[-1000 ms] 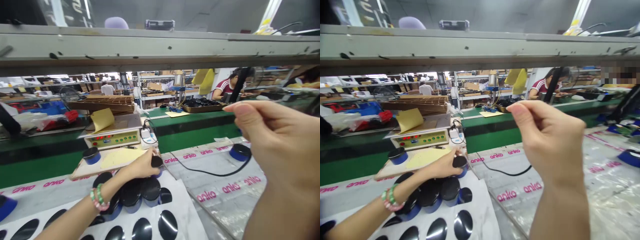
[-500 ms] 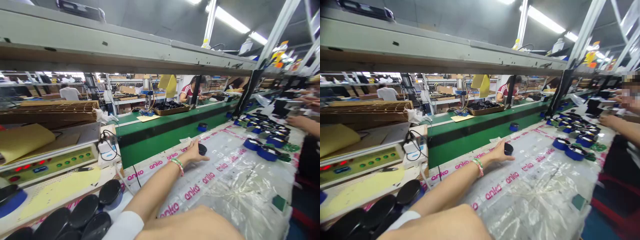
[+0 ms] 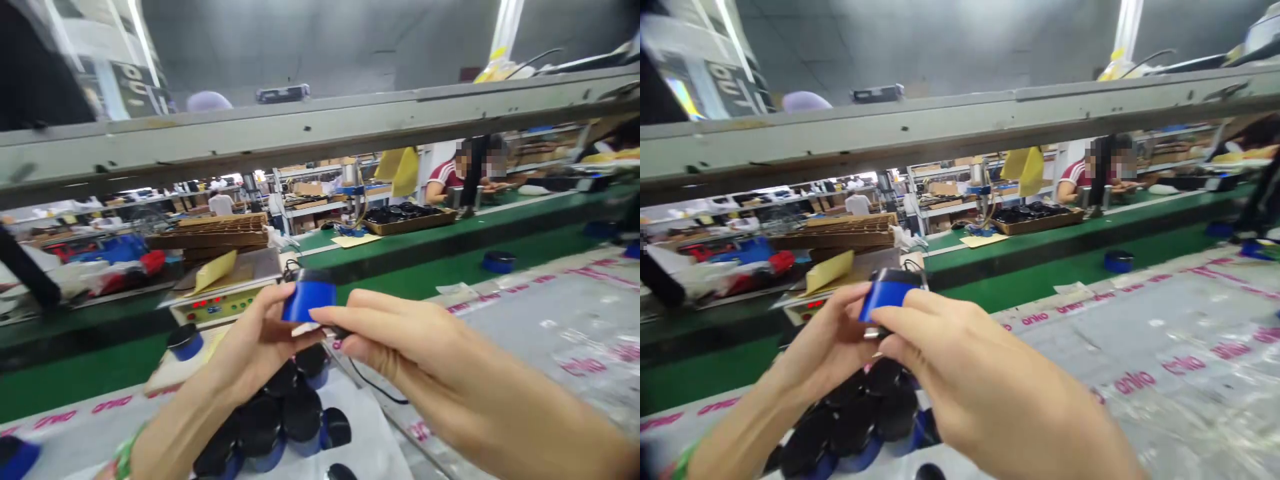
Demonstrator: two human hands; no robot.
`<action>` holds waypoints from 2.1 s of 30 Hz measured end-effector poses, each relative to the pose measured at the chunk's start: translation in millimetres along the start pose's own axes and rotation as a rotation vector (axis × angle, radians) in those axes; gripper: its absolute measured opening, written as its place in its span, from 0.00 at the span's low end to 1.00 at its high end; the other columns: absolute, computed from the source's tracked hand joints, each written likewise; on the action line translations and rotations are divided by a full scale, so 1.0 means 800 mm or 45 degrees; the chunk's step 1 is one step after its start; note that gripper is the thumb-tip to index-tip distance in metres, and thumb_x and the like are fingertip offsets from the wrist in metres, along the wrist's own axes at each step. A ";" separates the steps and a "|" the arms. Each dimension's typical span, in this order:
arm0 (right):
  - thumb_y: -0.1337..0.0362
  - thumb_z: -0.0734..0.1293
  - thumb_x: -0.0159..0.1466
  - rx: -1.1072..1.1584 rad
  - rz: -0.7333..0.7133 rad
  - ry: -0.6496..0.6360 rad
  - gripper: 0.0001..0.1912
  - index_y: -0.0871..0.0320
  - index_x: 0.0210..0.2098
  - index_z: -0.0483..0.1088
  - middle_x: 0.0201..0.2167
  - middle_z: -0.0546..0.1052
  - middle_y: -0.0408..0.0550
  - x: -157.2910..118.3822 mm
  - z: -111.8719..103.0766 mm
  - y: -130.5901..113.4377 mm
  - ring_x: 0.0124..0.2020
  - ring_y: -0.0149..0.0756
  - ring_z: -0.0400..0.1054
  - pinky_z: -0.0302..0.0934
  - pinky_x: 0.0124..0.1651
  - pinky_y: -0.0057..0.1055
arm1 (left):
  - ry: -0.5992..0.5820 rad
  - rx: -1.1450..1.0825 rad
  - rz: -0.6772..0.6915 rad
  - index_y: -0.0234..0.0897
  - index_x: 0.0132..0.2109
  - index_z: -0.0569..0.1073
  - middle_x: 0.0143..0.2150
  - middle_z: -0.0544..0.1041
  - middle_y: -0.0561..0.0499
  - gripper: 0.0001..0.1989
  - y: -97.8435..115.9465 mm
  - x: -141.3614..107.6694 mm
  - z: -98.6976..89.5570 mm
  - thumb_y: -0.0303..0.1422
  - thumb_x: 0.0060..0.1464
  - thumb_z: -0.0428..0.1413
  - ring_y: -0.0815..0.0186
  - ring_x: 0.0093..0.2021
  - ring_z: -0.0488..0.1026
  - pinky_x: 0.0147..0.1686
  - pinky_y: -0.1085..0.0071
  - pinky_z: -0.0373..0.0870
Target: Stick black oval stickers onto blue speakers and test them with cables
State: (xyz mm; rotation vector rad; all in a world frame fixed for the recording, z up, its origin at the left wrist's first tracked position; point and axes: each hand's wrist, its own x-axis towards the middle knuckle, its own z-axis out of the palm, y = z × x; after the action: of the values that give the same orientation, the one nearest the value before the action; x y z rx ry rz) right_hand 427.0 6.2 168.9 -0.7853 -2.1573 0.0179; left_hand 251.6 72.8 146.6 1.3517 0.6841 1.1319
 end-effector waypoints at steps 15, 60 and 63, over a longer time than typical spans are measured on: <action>0.74 0.58 0.68 -0.148 -0.050 0.050 0.09 0.58 0.39 0.67 0.29 0.67 0.43 0.024 0.097 -0.031 0.30 0.30 0.64 0.58 0.31 0.25 | 0.309 -0.550 -0.293 0.37 0.51 0.72 0.44 0.78 0.45 0.16 0.017 -0.106 -0.067 0.41 0.63 0.49 0.61 0.40 0.76 0.33 0.64 0.78; 0.68 0.57 0.70 -0.070 -0.268 -0.110 0.09 0.60 0.34 0.66 0.23 0.65 0.44 0.030 0.138 0.007 0.23 0.32 0.58 0.51 0.25 0.30 | 0.121 1.753 0.978 0.35 0.59 0.62 0.52 0.72 0.45 0.30 0.024 -0.100 -0.113 0.32 0.51 0.62 0.61 0.52 0.69 0.52 0.67 0.70; 0.72 0.59 0.68 -0.279 -0.300 0.026 0.08 0.60 0.35 0.68 0.21 0.64 0.43 0.030 0.122 -0.005 0.21 0.32 0.57 0.46 0.23 0.31 | 0.285 1.714 1.058 0.35 0.55 0.65 0.50 0.74 0.46 0.25 0.023 -0.100 -0.109 0.33 0.51 0.61 0.62 0.50 0.71 0.50 0.68 0.70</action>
State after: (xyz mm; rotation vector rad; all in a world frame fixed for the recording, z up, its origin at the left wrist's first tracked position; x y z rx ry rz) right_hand 344.2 39.6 122.1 -0.6443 -2.2438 -0.3515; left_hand 139.7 31.6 133.4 2.8530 1.1872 1.5268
